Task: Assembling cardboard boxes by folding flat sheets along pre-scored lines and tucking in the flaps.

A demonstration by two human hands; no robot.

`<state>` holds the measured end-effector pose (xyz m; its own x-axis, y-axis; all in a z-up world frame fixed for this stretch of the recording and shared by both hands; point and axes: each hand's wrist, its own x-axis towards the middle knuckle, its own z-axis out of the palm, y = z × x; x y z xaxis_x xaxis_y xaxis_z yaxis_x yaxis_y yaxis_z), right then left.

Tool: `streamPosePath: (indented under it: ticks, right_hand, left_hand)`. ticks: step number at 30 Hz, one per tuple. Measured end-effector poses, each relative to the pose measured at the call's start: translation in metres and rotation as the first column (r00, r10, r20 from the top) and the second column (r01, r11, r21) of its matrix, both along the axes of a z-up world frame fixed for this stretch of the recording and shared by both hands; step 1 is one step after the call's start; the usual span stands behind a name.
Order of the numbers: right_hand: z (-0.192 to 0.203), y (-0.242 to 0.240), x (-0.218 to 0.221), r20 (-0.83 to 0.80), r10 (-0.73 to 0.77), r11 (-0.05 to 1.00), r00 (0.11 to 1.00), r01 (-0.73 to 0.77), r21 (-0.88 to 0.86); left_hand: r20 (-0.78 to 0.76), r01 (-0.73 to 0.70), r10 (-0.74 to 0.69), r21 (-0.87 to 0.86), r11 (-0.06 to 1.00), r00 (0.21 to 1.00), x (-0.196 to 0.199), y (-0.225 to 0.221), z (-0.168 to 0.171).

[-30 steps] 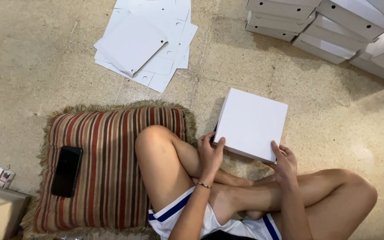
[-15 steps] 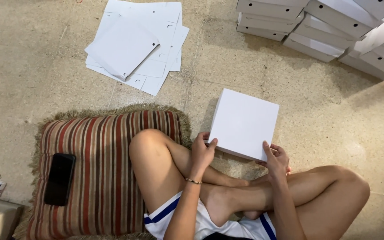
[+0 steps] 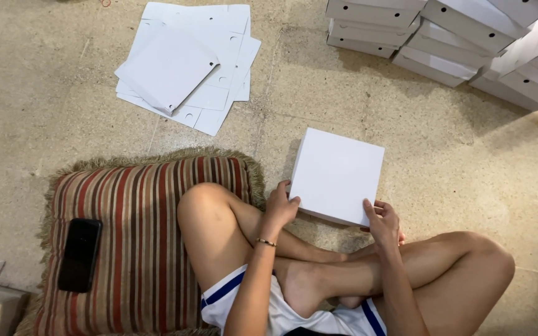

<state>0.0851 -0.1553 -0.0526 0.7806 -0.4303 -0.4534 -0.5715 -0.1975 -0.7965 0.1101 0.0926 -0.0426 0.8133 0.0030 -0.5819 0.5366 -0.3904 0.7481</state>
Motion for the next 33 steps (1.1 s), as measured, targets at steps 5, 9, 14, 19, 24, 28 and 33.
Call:
streamPosePath:
  ticks: [5, 9, 14, 19, 24, 28, 33]
  right_hand:
    - [-0.007, -0.011, -0.001, 0.017, 0.038, 0.996, 0.999, -0.039, 0.081]
    - [0.004, -0.006, -0.006, 0.029, 0.017, 0.991, 0.999, -0.020, 0.132]
    - [0.038, 0.013, -0.009, -0.009, -0.036, 0.976, 0.999, 0.037, 0.217]
    - [0.041, 0.014, -0.014, 0.008, -0.117, 0.902, 0.993, 0.103, 0.419]
    - [0.044, 0.014, -0.019, 0.034, -0.143, 0.855, 0.989, 0.106, 0.508]
    - [0.052, 0.016, -0.018, 0.058, -0.104, 0.896, 0.993, 0.068, 0.440]
    - [0.090, 0.029, 0.009, 0.030, 0.040, 0.997, 0.999, -0.038, -0.062]
  left_hand:
    - [0.002, 0.090, -0.090, -0.003, 0.996, 0.996, 0.007, 0.007, 0.082]
    - [-0.025, 0.248, -0.247, 0.035, 0.968, 0.969, 0.021, 0.000, 0.073]
    - [-0.084, 0.263, -0.261, 0.010, 0.965, 0.962, 0.017, 0.002, 0.110]
    - [-0.079, 0.252, -0.255, -0.049, 0.967, 0.964, 0.012, 0.007, 0.105]
    - [-0.083, 0.224, -0.228, -0.056, 0.973, 0.970, 0.012, 0.008, 0.107]
    - [-0.101, 0.256, -0.259, -0.041, 0.966, 0.961, 0.018, 0.007, 0.128]
    - [0.366, 0.159, -0.185, 0.102, 0.982, 0.912, 0.054, -0.002, 0.118]
